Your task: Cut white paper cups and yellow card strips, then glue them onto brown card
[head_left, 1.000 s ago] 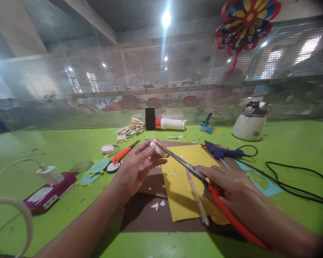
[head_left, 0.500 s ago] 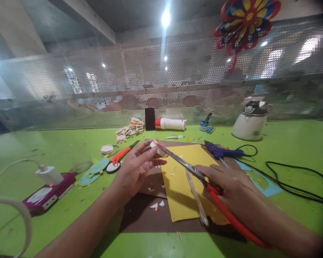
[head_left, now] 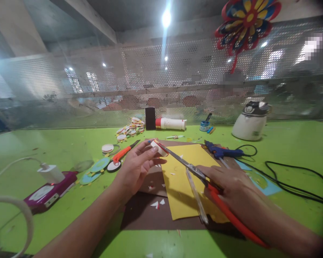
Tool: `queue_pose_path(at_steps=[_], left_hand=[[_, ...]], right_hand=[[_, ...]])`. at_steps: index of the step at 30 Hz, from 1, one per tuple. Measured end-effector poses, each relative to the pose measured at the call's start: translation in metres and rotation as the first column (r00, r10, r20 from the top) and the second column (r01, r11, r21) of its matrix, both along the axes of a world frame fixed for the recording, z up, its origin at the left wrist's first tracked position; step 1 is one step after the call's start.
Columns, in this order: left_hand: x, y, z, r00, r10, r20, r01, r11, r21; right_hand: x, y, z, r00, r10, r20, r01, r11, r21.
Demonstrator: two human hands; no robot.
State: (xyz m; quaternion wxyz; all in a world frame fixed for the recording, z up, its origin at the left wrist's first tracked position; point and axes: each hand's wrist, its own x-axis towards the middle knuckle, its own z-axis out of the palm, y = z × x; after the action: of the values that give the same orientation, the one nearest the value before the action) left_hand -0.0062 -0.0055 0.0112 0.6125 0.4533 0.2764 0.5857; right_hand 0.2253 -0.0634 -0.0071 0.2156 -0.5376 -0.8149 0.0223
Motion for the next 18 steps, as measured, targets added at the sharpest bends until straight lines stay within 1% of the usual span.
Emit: queue_pose_path(at_steps=[6, 9, 12, 15, 18], left_hand=[[0.0016, -0.0003, -0.0019, 0.998, 0.028, -0.058, -0.026, 0.999, 0.035], [0.0041, -0.0028, -0.0008, 0.992, 0.068, -0.106, -0.064, 0.997, 0.034], [0.0054, -0.0036, -0.0008, 0.985, 0.104, -0.138, -0.094, 0.992, 0.079], [0.0052, -0.0028, -0.0022, 0.981, 0.113, -0.155, -0.095, 0.988, 0.121], [0.0046, -0.0026, -0.0027, 0.983, 0.106, -0.148, -0.089, 0.989, 0.12]], right_hand=[[0.0004, 0.003, 0.0023, 0.999, 0.001, 0.032, -0.002, 1.0, 0.02], [0.0003, 0.0022, 0.0036, 0.999, 0.001, 0.04, -0.001, 1.0, 0.009], [0.0, 0.0006, 0.0046, 0.999, -0.003, 0.032, 0.003, 1.0, -0.008], [-0.0008, 0.0001, 0.0049, 0.999, -0.011, 0.03, 0.011, 1.0, -0.003], [-0.0015, 0.0002, 0.0041, 0.999, -0.003, 0.033, 0.003, 1.0, 0.011]])
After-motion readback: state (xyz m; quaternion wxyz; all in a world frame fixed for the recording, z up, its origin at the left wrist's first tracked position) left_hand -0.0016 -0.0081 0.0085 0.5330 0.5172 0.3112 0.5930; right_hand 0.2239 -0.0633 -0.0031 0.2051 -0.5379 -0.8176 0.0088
